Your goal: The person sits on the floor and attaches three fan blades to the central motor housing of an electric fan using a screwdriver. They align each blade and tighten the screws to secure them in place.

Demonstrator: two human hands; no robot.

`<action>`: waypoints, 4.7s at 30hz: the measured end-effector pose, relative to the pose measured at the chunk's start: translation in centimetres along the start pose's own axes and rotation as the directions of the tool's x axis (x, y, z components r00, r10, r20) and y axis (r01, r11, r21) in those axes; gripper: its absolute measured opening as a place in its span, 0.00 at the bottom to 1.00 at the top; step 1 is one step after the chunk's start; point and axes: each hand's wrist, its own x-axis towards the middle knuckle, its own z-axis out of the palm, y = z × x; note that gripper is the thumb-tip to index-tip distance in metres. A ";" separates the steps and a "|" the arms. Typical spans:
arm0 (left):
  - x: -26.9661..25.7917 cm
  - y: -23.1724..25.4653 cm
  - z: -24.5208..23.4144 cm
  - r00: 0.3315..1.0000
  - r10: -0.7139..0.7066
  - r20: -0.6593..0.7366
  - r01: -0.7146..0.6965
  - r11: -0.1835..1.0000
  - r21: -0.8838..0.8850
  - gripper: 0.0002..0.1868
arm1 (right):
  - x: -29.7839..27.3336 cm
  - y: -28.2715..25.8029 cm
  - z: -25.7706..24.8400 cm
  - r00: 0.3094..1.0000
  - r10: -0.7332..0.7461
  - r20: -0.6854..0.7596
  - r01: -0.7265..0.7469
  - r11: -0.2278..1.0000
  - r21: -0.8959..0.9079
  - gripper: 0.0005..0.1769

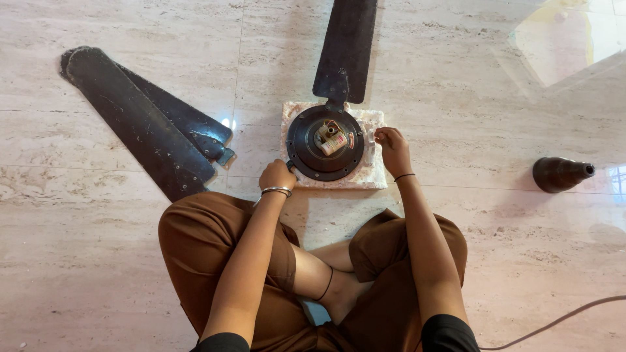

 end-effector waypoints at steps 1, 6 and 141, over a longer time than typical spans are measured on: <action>-0.1 0.0 0.0 1.000 -0.002 0.001 0.002 1.000 0.002 0.19 | -0.1 -0.1 0.1 1.000 -0.011 -0.009 0.011 1.000 0.007 0.08; -0.1 0.1 -0.3 1.000 -0.006 0.024 0.006 1.000 -0.001 0.18 | -0.2 -0.9 0.1 0.999 0.027 -0.024 -0.029 0.998 -0.050 0.08; 0.2 -0.5 1.2 0.999 0.027 -0.043 -0.026 1.000 0.014 0.17 | -7.0 -0.9 -1.7 0.979 0.200 0.045 -0.165 0.899 -0.405 0.12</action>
